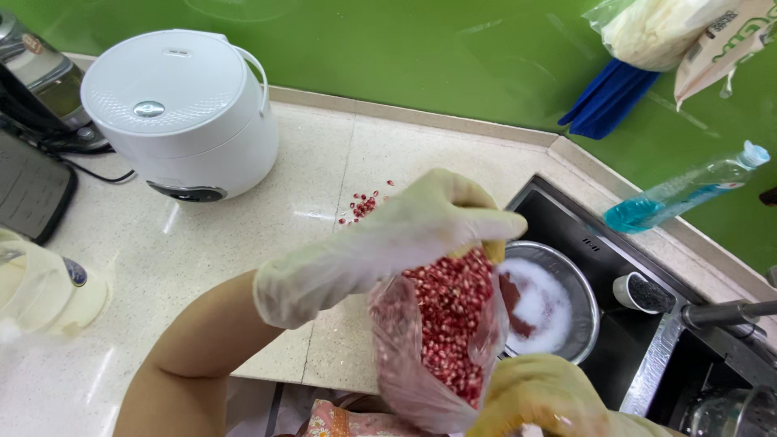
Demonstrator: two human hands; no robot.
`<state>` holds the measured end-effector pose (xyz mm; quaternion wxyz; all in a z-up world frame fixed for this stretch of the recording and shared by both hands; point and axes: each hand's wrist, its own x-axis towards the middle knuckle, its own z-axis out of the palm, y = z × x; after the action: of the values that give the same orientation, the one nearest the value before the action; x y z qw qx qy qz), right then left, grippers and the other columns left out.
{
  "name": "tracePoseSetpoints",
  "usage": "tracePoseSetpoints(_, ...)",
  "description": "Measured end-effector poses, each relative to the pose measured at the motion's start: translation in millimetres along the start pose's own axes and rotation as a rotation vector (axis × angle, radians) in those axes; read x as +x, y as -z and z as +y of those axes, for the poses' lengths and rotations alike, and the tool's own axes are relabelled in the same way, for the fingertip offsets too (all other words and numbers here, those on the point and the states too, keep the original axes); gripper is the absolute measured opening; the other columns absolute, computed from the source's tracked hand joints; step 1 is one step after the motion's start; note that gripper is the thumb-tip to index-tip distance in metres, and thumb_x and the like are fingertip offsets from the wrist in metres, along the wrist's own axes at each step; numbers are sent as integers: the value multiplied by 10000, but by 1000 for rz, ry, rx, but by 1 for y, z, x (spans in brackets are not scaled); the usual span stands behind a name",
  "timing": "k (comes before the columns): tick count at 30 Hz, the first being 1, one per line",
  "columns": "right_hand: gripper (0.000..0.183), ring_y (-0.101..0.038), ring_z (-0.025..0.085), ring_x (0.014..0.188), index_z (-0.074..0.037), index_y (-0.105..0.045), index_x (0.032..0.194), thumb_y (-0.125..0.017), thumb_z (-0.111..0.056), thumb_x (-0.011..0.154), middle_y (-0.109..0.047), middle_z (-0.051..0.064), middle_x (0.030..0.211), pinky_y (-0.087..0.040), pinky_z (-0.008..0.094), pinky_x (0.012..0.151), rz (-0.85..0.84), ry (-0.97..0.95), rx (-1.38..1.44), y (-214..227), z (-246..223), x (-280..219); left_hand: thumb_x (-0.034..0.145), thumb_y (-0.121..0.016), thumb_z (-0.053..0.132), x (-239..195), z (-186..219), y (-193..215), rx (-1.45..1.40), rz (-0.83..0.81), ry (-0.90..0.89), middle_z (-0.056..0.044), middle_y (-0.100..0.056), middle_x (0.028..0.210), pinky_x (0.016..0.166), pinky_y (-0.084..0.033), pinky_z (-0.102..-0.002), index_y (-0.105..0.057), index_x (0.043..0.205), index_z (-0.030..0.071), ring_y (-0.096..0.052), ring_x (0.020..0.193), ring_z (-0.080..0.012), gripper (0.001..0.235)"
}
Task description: The person puts on gloves, pours pomegranate seeds from a colander into a plastic bag, and picks up spilled seeds from the floor by hand.
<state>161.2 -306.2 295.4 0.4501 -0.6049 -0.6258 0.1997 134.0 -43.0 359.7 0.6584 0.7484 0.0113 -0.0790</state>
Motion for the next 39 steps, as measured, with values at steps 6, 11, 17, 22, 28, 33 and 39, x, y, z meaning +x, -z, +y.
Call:
tracePoseSetpoints(6, 138, -514, 138, 506, 92, -706, 907, -720, -2, 807, -686, 190, 822, -414, 240, 432, 446, -220, 238, 12, 30, -73, 919, -704, 342, -36, -3, 43, -383, 212, -125, 8, -420, 556, 769, -439, -215, -784, 903, -28, -374, 538, -137, 379)
tracePoseSetpoints(11, 178, -458, 79, 457, 159, -692, 989, -628, 6, 925, -576, 85, 581, -410, 263, 467, 684, -353, 442, -1, 104, -55, 903, -717, 432, -62, -9, 6, -347, 124, 171, -138, -562, 741, 565, -307, -369, -780, 989, -131, -437, 645, -198, 573)
tracePoseSetpoints(17, 153, -437, 68, 432, 121, -685, 1020, -611, 6, 951, -604, 74, 621, -421, 269, 478, 667, -393, 517, 9, 131, -54, 861, -676, 432, -45, -21, -9, -613, -83, -89, -304, -674, 1190, 815, -550, -366, -648, 1281, -106, -689, 945, -284, 683)
tracePoseSetpoints(22, 172, -487, 102, 525, 86, -688, 1107, -668, 27, 946, -583, 78, 655, -449, 300, 526, 656, -448, 274, 14, 132, -44, 884, -674, 447, -64, -33, -5, -560, -76, -83, -304, -715, 1146, 827, -547, -342, -680, 1219, -122, -697, 932, -288, 661)
tracePoseSetpoints(28, 562, -657, 218, 1126, -23, -531, 1496, -668, -206, 982, -658, 133, 1297, -540, 335, 931, 752, -465, 82, 30, 203, 14, 917, -717, 322, -123, -70, 17, -648, 73, 47, -81, -653, 784, 454, -365, -218, -685, 1059, -100, -527, 564, -92, 447)
tracePoseSetpoints(33, 1158, -137, 372, 1543, -92, -146, 1620, -791, -503, 751, -173, 210, 1680, -170, 537, 1226, 249, -547, -359, -61, 307, 34, 916, -672, 199, -147, -88, 30, -766, 195, 84, -8, -641, 767, 482, -382, -157, -688, 1248, -61, -521, 584, -34, 422)
tracePoseSetpoints(39, 1286, -59, 472, 1535, -91, -56, 1625, -673, -783, 733, -88, 272, 1663, -95, 546, 1241, 28, -512, -836, -91, 393, 90, 865, -661, 131, -159, -90, 33, -872, 307, 142, -53, -710, 864, 704, -510, -225, -653, 1285, -121, -630, 756, -85, 490)
